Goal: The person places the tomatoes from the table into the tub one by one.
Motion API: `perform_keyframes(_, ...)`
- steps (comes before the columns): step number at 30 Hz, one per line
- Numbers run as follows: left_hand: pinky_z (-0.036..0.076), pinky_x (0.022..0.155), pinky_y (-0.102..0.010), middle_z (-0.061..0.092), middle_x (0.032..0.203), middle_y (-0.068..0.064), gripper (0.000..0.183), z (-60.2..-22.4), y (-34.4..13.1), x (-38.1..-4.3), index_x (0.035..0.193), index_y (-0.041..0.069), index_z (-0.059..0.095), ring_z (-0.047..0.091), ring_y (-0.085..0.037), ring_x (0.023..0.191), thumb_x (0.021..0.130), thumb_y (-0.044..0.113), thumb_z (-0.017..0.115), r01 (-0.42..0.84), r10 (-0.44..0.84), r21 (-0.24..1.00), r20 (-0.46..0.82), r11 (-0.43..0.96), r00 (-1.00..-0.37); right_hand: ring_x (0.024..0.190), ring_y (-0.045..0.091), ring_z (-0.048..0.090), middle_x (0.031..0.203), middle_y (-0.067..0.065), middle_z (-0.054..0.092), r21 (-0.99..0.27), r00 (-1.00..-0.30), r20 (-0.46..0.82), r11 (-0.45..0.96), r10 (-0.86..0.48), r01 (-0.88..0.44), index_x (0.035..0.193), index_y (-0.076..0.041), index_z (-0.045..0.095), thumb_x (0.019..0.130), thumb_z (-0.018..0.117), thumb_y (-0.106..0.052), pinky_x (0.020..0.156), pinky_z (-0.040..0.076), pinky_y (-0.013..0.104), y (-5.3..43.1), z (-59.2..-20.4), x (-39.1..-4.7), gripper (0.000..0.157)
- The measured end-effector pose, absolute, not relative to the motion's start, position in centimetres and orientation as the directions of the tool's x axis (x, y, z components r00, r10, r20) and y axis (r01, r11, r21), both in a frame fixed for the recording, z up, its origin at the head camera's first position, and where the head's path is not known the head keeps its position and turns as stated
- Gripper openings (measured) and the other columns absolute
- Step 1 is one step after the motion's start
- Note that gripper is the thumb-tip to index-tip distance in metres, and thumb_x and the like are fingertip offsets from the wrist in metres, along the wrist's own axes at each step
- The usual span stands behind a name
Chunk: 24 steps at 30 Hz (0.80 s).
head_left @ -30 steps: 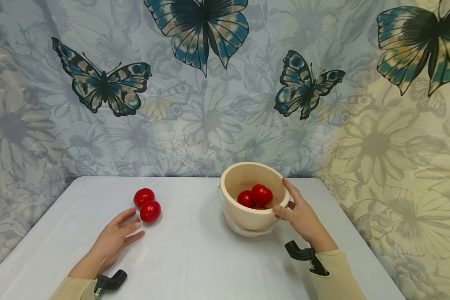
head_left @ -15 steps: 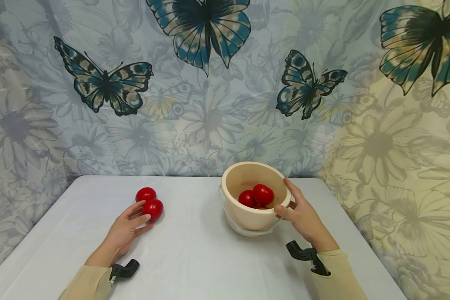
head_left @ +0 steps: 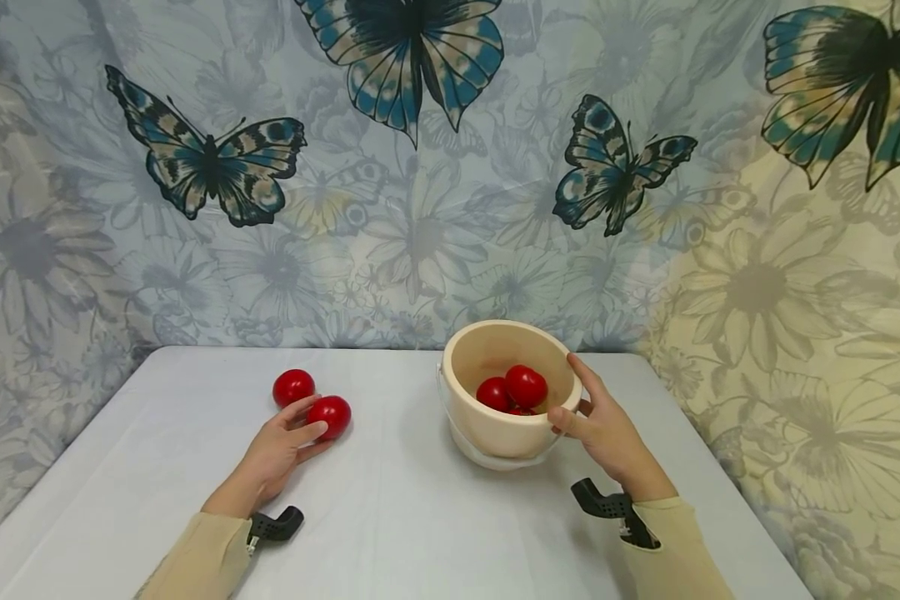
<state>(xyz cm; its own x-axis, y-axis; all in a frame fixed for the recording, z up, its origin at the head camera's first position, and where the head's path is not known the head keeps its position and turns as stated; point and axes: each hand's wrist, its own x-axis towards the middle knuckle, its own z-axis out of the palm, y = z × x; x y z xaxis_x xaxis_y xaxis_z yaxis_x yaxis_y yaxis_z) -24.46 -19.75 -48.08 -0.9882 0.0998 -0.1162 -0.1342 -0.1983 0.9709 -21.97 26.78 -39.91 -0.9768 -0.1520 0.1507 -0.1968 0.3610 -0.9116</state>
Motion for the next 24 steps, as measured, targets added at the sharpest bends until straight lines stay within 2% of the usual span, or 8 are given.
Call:
perform_keyframes(12, 0.051, 0.095, -0.047, 0.03, 0.147, -0.02, 0.062, -47.0, -17.3, -24.2, 0.154, 0.005, 0.033, 0.039, -0.038, 0.132, 0.099, 0.005, 0.061, -0.207, 0.167, 0.938, -0.165, -0.277, -0.972, 0.128, 0.045, 0.047, 0.162, 0.013, 0.012, -0.921, -0.976, 0.147, 0.337, -0.158, -0.193, 0.161, -0.022, 0.014, 0.092, 0.075, -0.029, 0.085, 0.057, 0.036, 26.5, -39.6, -22.0, 0.092)
perform_keyframes(18, 0.051, 0.096, -0.048, 0.035, 0.147, -0.019, 0.061, -43.6, -15.6, -24.0, 0.152, 0.005, 0.036, 0.044, -0.037, 0.129, 0.098, 0.008, 0.064, -0.155, 0.228, 0.94, -0.086, -0.304, -0.97, 0.128, 0.045, 0.047, 0.162, 0.013, 0.012, -0.924, -0.976, 0.15, 0.328, -0.16, -0.195, 0.161, -0.023, 0.014, 0.092, 0.075, -0.031, 0.085, 0.057, 0.035, 26.7, -39.8, -22.0, 0.092)
perform_keyframes(24, 0.052, 0.093, -0.05, 0.039, 0.143, -0.017, 0.058, -40.1, -13.9, -23.6, 0.151, 0.003, 0.037, 0.046, -0.038, 0.127, 0.098, 0.003, 0.061, -0.11, 0.278, 0.934, -0.012, -0.341, -0.96, 0.128, 0.044, 0.048, 0.162, 0.012, 0.013, -0.918, -0.977, 0.149, 0.346, -0.153, -0.194, 0.161, -0.023, 0.015, 0.092, 0.074, -0.031, 0.085, 0.057, 0.035, 26.8, -39.8, -22.0, 0.092)
